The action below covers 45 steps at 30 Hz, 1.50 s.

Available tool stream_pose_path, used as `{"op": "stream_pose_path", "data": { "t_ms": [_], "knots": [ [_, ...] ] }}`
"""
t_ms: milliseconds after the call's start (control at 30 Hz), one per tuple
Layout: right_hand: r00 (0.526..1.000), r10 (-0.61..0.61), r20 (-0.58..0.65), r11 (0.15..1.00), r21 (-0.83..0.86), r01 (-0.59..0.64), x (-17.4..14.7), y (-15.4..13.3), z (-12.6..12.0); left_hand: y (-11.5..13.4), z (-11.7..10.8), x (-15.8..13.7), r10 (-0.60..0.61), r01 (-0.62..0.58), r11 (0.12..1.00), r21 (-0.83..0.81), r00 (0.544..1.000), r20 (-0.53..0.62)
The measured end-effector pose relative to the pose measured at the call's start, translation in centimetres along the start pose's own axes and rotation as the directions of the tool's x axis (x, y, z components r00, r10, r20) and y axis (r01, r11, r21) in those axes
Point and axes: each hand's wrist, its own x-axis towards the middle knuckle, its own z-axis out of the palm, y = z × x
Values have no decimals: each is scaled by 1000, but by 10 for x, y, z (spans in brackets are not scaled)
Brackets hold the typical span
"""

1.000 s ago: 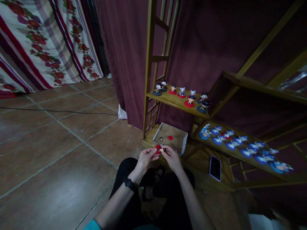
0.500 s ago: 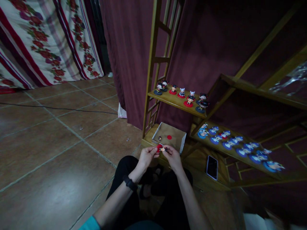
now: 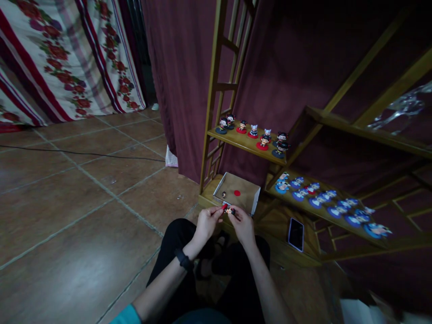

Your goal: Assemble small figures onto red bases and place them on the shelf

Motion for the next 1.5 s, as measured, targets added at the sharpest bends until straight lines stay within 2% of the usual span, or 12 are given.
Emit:
{"op": "stream_pose_path", "data": {
  "t_ms": [100, 233, 533, 700, 800, 967, 1100, 1300, 1367, 1500],
  "knots": [
    [999, 36, -21, 999, 19, -36, -3, 1, 1, 2, 2, -5, 15, -14, 999, 28, 1000, -10],
    [998, 54, -35, 998, 27, -53, -7, -3, 1, 5, 4, -8, -4, 4, 1000, -19, 1000, -4],
    [995, -88, 45, 978, -186, 95, -4, -23, -6, 13, 0, -5, -136, 144, 981, -129, 988, 71],
    [978, -128, 166, 963, -214, 163, 1, -32, -3, 16, -4, -6, -202, 211, 960, -184, 977, 66],
    [974, -130, 184, 972, -170, 162, 2, -33, 1, 18, -6, -5, -258, 267, 921, -283, 964, 70],
    [998, -38, 52, 998, -49, 41, 2, -17, 11, 20, -10, -3, -358, 367, 803, -469, 927, 111],
    [993, 18, 115, 994, 103, -30, 1, -12, 16, 17, -13, -3, -406, 417, 747, -518, 903, 141],
    [984, 58, 171, 971, 219, -95, 1, -15, 20, 15, -12, -8, -398, 415, 780, -469, 907, 140],
    [985, 67, 162, 969, 224, -103, 2, -15, 20, 17, -11, -10, -379, 404, 806, -432, 914, 148],
    [988, 79, 136, 967, 231, -109, 1, -18, 18, 22, -9, -13, -328, 337, 869, -362, 941, 87]
  ]
}}
